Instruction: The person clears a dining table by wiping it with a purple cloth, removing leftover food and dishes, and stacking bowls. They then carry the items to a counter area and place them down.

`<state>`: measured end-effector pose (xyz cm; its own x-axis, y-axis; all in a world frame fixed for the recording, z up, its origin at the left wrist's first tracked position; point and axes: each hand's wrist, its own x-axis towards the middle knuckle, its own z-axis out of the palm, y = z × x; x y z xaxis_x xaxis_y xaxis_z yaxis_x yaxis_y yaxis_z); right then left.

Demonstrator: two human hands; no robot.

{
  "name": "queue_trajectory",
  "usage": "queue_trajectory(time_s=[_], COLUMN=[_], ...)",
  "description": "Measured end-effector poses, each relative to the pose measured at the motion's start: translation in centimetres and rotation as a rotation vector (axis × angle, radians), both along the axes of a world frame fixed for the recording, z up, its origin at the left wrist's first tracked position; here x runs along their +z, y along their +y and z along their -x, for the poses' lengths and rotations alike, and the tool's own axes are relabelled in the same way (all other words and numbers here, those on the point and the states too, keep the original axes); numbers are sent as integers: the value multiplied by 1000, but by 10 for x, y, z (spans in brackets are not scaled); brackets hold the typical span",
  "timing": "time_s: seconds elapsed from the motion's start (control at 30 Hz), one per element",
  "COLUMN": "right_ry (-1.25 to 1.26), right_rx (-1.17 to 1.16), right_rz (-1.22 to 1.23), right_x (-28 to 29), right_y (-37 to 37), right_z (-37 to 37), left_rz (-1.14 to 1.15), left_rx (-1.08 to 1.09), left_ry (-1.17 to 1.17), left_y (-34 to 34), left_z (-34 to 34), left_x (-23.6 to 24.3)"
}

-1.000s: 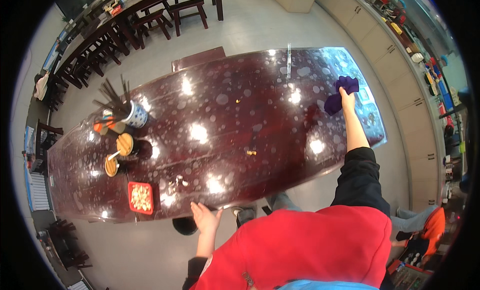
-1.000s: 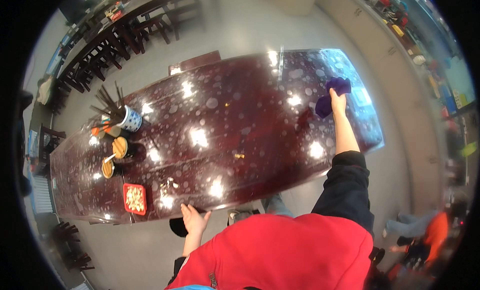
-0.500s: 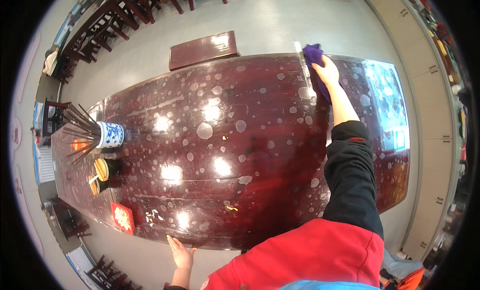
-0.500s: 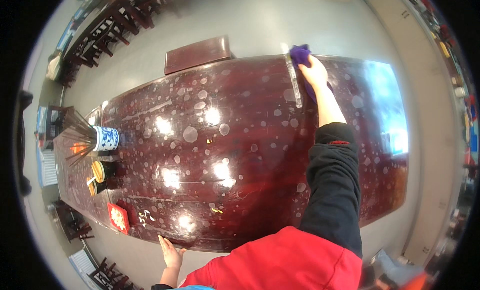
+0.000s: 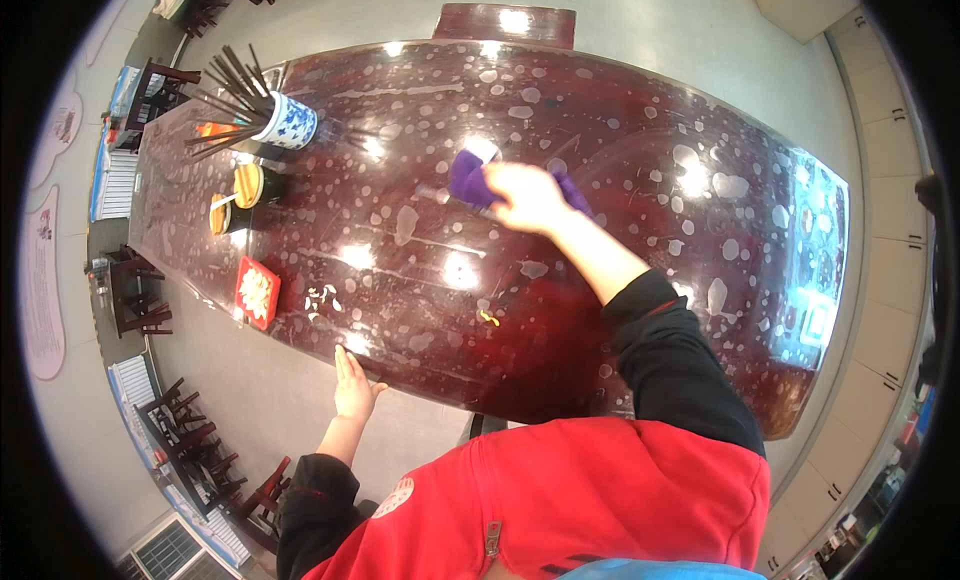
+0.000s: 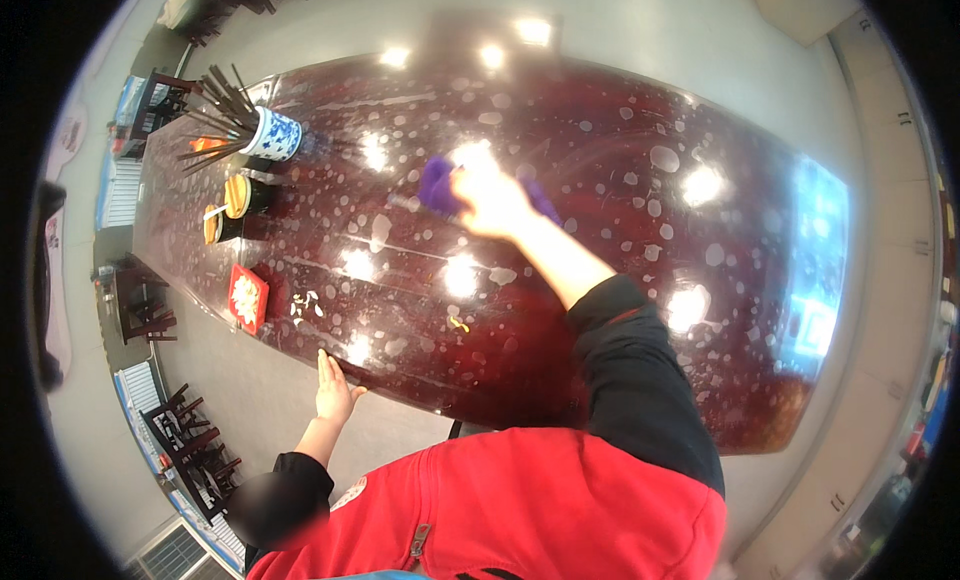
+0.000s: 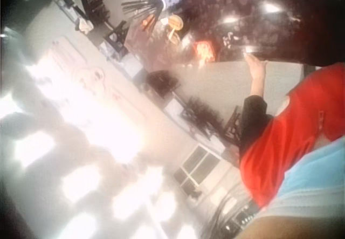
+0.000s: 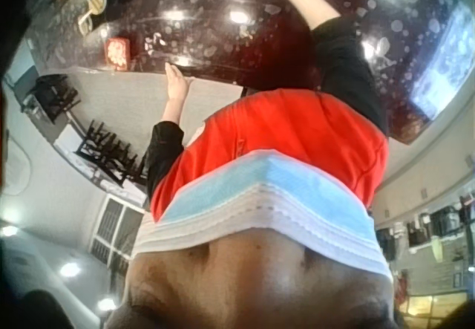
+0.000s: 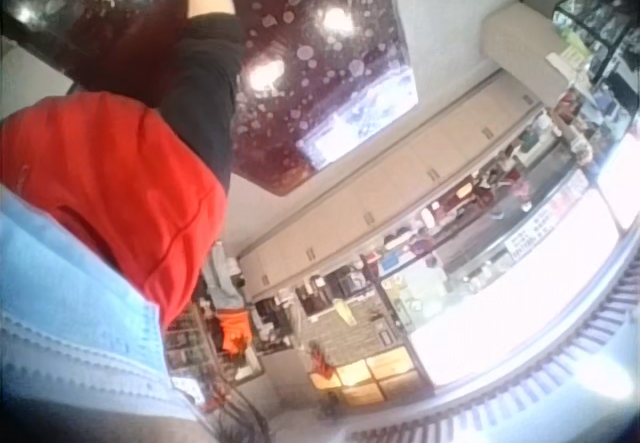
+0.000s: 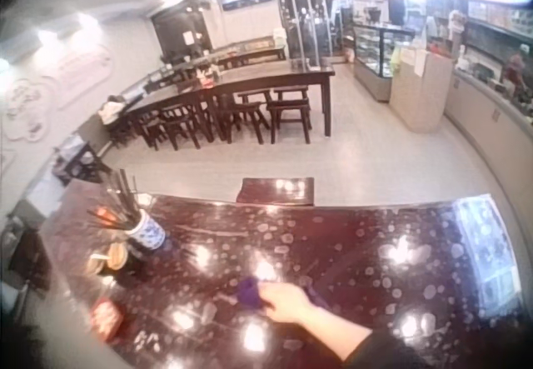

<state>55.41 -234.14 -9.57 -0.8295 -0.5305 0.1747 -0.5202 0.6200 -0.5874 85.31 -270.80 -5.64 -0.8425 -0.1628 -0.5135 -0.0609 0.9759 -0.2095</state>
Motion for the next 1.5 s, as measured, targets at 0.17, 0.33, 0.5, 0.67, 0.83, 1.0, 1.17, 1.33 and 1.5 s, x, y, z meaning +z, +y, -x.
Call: queue_trajectory(time_s=[0.17, 0.33, 0.5, 0.67, 0.83, 1.0, 1.17, 1.33, 1.5], right_ry=[-175, -592, -447, -147, 151, 33, 22, 331, 301], right_rx=[74, -160, -406, -656, -764, -433, 86, -313, -1085], right_rz=[111, 370, 550, 382, -98, 19, 243, 229, -111], right_x=[25, 61, 76, 30, -8, 7, 7, -10, 7], right_y=[-83, -87, 18, 107, 57, -113, -185, -26, 211], right_z=[-86, -93, -37, 17, 88, 156, 32, 3, -73], left_rz=[10, 23, -22, -19, 4, 43, -26, -31, -86], left_rx=[36, 47, 71, 63, 32, -73, -46, -192, -503], left_ry=[-87, -76, -24, 66, 50, 7, -61, 4, -10], left_y=[3, 2, 0, -2, -4, -3, -3, 18, 69], left_z=[5, 3, -2, -5, -7, -5, 1, 16, 50], left_x=[5, 4, 0, -7, -11, -1, 5, -10, -42])
